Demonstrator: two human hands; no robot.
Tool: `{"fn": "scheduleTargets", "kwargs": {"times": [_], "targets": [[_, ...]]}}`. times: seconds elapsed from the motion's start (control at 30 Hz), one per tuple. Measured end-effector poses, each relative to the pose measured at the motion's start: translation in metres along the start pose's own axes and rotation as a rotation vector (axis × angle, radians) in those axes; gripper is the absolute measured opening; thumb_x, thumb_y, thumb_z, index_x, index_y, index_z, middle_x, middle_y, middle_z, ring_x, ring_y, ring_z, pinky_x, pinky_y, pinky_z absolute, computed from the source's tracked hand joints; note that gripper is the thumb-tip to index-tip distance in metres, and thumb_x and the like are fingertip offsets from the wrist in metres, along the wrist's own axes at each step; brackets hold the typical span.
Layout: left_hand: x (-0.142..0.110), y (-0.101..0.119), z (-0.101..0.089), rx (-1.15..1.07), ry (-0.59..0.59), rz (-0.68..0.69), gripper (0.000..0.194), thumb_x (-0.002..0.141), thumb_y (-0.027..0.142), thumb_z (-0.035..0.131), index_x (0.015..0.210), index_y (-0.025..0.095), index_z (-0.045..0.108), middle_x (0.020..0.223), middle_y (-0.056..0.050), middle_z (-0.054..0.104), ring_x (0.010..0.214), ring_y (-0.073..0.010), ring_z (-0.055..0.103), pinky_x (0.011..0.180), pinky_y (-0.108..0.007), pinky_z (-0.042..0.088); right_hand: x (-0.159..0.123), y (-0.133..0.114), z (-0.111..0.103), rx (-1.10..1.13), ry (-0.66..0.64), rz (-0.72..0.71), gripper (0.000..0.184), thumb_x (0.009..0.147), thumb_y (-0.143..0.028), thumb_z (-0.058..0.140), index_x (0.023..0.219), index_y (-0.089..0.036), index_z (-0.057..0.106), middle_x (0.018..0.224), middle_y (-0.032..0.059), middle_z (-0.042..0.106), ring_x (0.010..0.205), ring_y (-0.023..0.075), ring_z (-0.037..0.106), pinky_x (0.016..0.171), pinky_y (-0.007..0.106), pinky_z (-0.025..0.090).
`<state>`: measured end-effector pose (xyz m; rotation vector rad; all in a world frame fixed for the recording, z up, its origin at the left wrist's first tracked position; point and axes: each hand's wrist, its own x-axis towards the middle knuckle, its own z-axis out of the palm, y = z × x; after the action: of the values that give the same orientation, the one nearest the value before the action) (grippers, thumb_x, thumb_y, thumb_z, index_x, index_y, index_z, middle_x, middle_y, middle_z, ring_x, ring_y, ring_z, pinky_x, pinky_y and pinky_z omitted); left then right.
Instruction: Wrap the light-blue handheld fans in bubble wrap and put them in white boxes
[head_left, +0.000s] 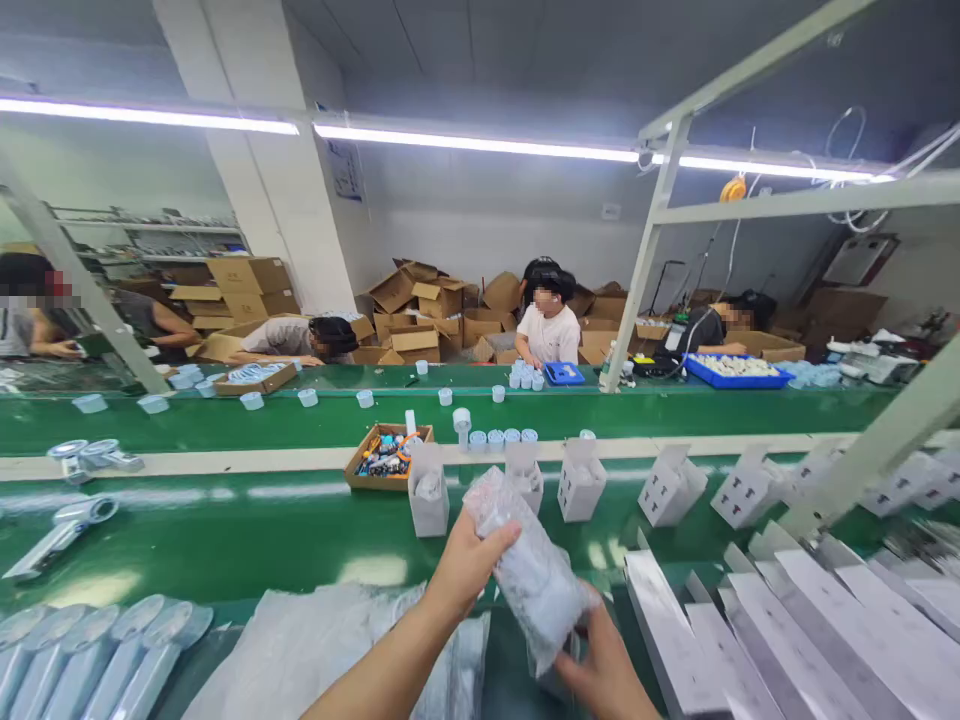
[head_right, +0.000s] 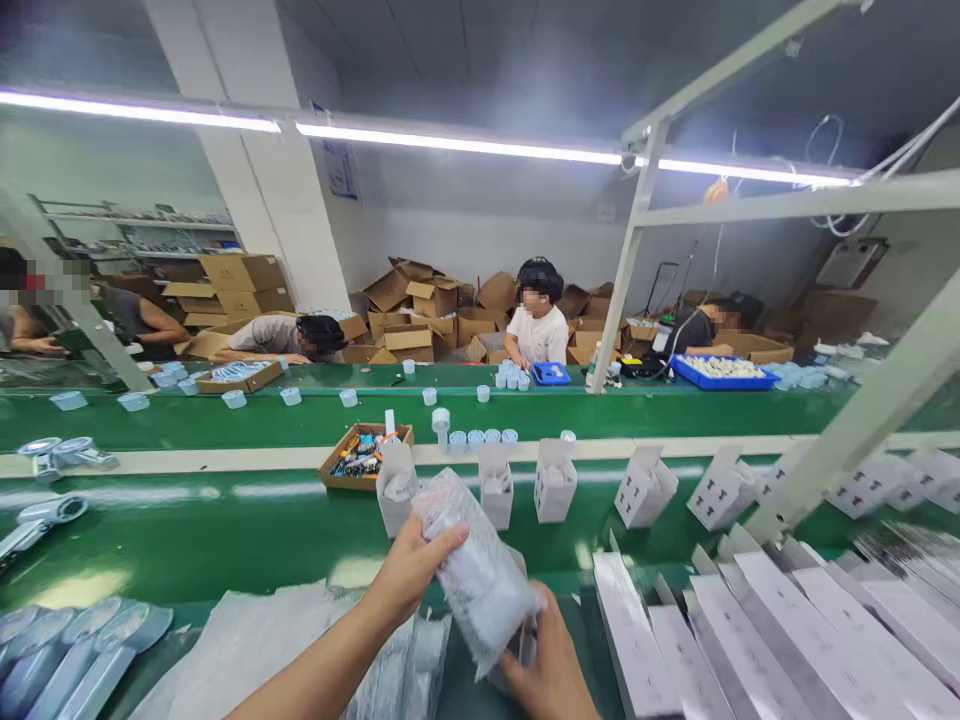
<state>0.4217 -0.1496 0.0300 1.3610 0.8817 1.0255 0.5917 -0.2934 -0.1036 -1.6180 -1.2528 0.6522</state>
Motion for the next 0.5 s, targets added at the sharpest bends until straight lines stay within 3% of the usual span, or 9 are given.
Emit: {"fn": "scheduleTargets", "kwargs": {"times": [0.07,0.13,0.2,0.27,0.37,0.43,0.5], "targets": [[-0.007,-0.019,0.009,0.087,0.116,0.014,0.047,0.074,0.045,0.064,0.11,0.016,0.055,0.107,-0.009,0.068,0.101,-0.0252,0.064,0.09,-0.037,0.05,0.002,-0.016,-0.006,-0.034,-0.005,0.007,0.061,0.068,-0.027,0.07,0.125,-0.023,0.048,0.127,0.0115,0.059,0.117,0.0316,0.058,0.098,0.047,0.05],[-0.017,-0.034,0.013,0.283,0.209,0.114,0.037,0.081,0.047,0.056,0.104,0.018,0.057,0.1,-0.009,0.067,0.098,-0.0241,0.063,0.09,-0.037,0.05,0.006,-0.027,-0.011,-0.064,-0.003,0.019,0.058,0.065,-0.025,0.072,0.118,-0.022,0.049,0.124,0.0108,0.059,0.114,0.0306,0.058,0.098,0.048,0.049],[-0.028,-0.036,0.016,0.563,0.185,0.234,0.026,0.088,0.042,0.05,0.097,0.02,0.059,0.099,-0.009,0.064,0.098,-0.0232,0.06,0.092,-0.037,0.048,0.009,-0.031,-0.013,-0.065,0.006,0.022,0.058,0.062,-0.024,0.074,0.114,-0.023,0.049,0.122,0.0097,0.058,0.112,0.0297,0.058,0.096,0.047,0.05],[-0.037,-0.025,0.023,0.873,-0.005,0.305,0.016,0.089,0.032,0.048,0.092,0.021,0.06,0.098,-0.009,0.061,0.097,-0.0225,0.058,0.09,-0.035,0.048,0.009,-0.029,-0.014,-0.054,0.051,0.042,0.061,0.061,-0.024,0.075,0.115,-0.022,0.047,0.12,0.0093,0.058,0.11,0.029,0.058,0.093,0.046,0.051],[-0.043,-0.001,0.046,1.242,-0.378,0.262,0.015,0.088,0.026,0.05,0.097,0.021,0.061,0.098,-0.009,0.059,0.092,-0.0228,0.06,0.079,-0.033,0.05,0.002,-0.022,-0.014,-0.031,0.091,0.095,0.064,0.062,-0.026,0.075,0.118,-0.022,0.043,0.118,0.0095,0.057,0.107,0.0281,0.06,0.09,0.046,0.053],[-0.041,0.01,0.064,1.38,-0.511,0.196,0.021,0.091,0.028,0.049,0.107,0.021,0.06,0.099,-0.01,0.06,0.089,-0.0245,0.063,0.074,-0.034,0.051,-0.003,-0.019,-0.015,-0.017,0.02,0.083,0.064,0.061,-0.026,0.076,0.117,-0.023,0.045,0.118,0.0093,0.058,0.107,0.0283,0.06,0.09,0.046,0.053],[-0.04,0.014,0.076,1.444,-0.572,0.147,0.027,0.094,0.032,0.046,0.114,0.019,0.059,0.101,-0.012,0.062,0.089,-0.0274,0.065,0.073,-0.037,0.051,-0.008,-0.019,-0.014,-0.007,-0.032,0.028,0.063,0.061,-0.027,0.076,0.117,-0.022,0.047,0.12,0.0099,0.06,0.109,0.0291,0.06,0.093,0.046,0.052]]}}
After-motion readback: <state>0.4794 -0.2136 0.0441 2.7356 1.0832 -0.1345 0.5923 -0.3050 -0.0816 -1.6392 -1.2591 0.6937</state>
